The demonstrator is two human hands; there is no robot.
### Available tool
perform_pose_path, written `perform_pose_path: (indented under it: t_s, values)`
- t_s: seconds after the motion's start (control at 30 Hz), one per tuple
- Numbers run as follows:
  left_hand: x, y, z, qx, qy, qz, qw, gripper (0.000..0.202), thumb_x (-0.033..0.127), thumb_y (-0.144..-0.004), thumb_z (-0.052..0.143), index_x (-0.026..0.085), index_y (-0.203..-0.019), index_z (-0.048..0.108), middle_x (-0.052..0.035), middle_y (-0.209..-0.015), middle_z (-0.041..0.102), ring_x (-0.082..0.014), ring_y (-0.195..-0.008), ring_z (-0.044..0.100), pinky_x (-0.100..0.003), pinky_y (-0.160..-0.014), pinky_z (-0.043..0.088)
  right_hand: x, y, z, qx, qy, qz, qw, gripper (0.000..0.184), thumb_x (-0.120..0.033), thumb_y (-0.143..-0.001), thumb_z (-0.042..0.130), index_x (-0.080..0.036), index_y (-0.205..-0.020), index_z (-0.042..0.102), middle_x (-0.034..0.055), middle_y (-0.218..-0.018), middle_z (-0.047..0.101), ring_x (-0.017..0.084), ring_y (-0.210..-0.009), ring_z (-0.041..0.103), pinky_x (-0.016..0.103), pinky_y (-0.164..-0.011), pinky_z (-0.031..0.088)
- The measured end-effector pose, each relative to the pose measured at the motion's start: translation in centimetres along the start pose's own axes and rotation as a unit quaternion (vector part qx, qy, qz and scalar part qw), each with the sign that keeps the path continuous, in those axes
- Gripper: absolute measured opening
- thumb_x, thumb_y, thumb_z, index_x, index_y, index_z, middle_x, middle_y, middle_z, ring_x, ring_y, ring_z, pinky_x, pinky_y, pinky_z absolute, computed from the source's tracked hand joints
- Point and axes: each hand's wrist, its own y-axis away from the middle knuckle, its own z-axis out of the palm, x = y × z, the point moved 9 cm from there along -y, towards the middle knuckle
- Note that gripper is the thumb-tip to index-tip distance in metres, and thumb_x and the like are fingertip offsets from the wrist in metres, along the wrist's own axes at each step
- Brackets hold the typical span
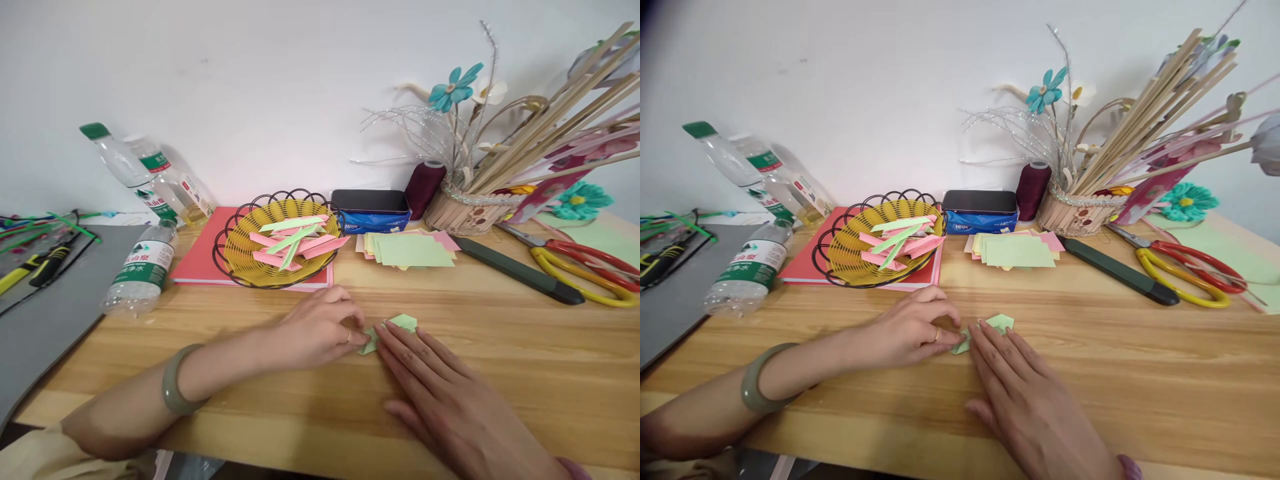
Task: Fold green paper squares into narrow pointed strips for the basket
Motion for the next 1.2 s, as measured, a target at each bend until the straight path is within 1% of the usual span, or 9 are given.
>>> perform_pose_path:
  t_s: [0.13,0.27,0.53,0.6,0.73,0.83,0.97,1.03,1.2]
  values:
    - [0.2,0.2,0.0,0.010,-0.037,0.008,0.999,0.020,0.027,-0.088,0.050,0.022,-0.085,0.069,-0.0008,-0.094,0.063,-0.0173,-0.090,0.045,-0.029,-0.082,0.039,-0.6,-0.1,0.0,0.003,-0.022,-0.004,1.000,0.041,-0.030,-0.090,0.039,-0.009,-0.124,0.047,0.0111,-0.128,0.050,0.022,-0.121,0.041,0.036,-0.092,0.045]
    - [0.2,0.4,0.3,0.006,-0.078,0.014,0.997,0.020,0.026,-0.089,0.048,0.024,-0.088,0.068,-0.0001,-0.097,0.063,-0.0177,-0.093,0.046,-0.030,-0.084,0.037,-0.8,0.3,0.0,-0.015,-0.035,-0.009,0.999,0.044,-0.031,-0.089,0.042,-0.007,-0.126,0.045,0.0120,-0.130,0.047,0.023,-0.121,0.041,0.036,-0.090,0.048]
    - [0.4,0.4,0.2,0.007,-0.087,0.009,0.996,0.022,0.026,-0.089,0.047,0.023,-0.084,0.068,-0.0016,-0.096,0.062,-0.0181,-0.092,0.045,-0.031,-0.082,0.037,-1.0,0.5,-0.8,-0.025,-0.071,-0.024,0.997,0.046,-0.025,-0.087,0.045,-0.008,-0.129,0.042,0.0123,-0.127,0.050,0.023,-0.119,0.044,0.036,-0.088,0.049]
    - [0.3,0.3,0.1,0.008,-0.080,0.000,0.997,0.021,0.025,-0.088,0.048,0.022,-0.085,0.068,-0.0022,-0.095,0.062,-0.0182,-0.091,0.045,-0.031,-0.080,0.038,-0.1,0.6,-1.3,-0.007,-0.094,-0.011,0.995,0.044,-0.023,-0.087,0.044,-0.011,-0.129,0.042,0.0109,-0.123,0.054,0.022,-0.117,0.046,0.035,-0.089,0.048]
    - [0.5,0.2,0.3,0.000,-0.081,0.008,0.997,0.019,0.023,-0.088,0.048,0.023,-0.090,0.066,-0.0011,-0.093,0.062,-0.0178,-0.088,0.046,-0.031,-0.077,0.038,3.9,1.1,-1.4,0.012,-0.103,0.084,0.991,0.041,-0.025,-0.088,0.043,-0.013,-0.128,0.043,0.0120,-0.120,0.056,0.022,-0.111,0.052,0.038,-0.088,0.049]
    - [0.8,0.3,0.4,-0.001,-0.081,0.024,0.996,0.019,0.020,-0.089,0.046,0.023,-0.095,0.064,0.0002,-0.094,0.062,-0.0171,-0.089,0.046,-0.030,-0.079,0.038,5.2,1.1,-0.5,-0.003,-0.103,0.087,0.991,0.036,-0.025,-0.088,0.044,-0.013,-0.121,0.049,0.0114,-0.116,0.058,0.022,-0.108,0.053,0.039,-0.087,0.048]
    - [1.3,0.4,0.9,-0.022,-0.093,0.039,0.995,0.022,0.015,-0.088,0.046,0.020,-0.104,0.060,-0.0019,-0.095,0.061,-0.0167,-0.089,0.046,-0.029,-0.078,0.039,4.9,1.1,0.0,-0.017,-0.108,0.086,0.990,0.028,-0.023,-0.089,0.041,-0.013,-0.112,0.055,0.0114,-0.108,0.061,0.021,-0.101,0.054,0.038,-0.084,0.050]
    - [1.5,0.3,1.2,-0.023,-0.108,0.038,0.993,0.020,0.016,-0.089,0.046,0.018,-0.103,0.059,-0.0030,-0.092,0.061,-0.0169,-0.088,0.047,-0.029,-0.077,0.039,4.3,1.1,-0.1,-0.025,-0.104,0.087,0.990,0.027,-0.021,-0.089,0.039,-0.013,-0.108,0.056,0.0118,-0.103,0.061,0.022,-0.096,0.055,0.039,-0.080,0.051]
    - [1.9,0.2,1.4,0.023,-0.146,0.030,0.989,0.018,0.020,-0.091,0.044,0.018,-0.095,0.061,-0.0032,-0.084,0.059,-0.0163,-0.083,0.047,-0.028,-0.071,0.039,3.2,1.2,-0.6,-0.036,-0.109,0.065,0.991,0.031,-0.015,-0.090,0.032,-0.013,-0.111,0.055,0.0110,-0.094,0.060,0.020,-0.085,0.056,0.036,-0.070,0.052]
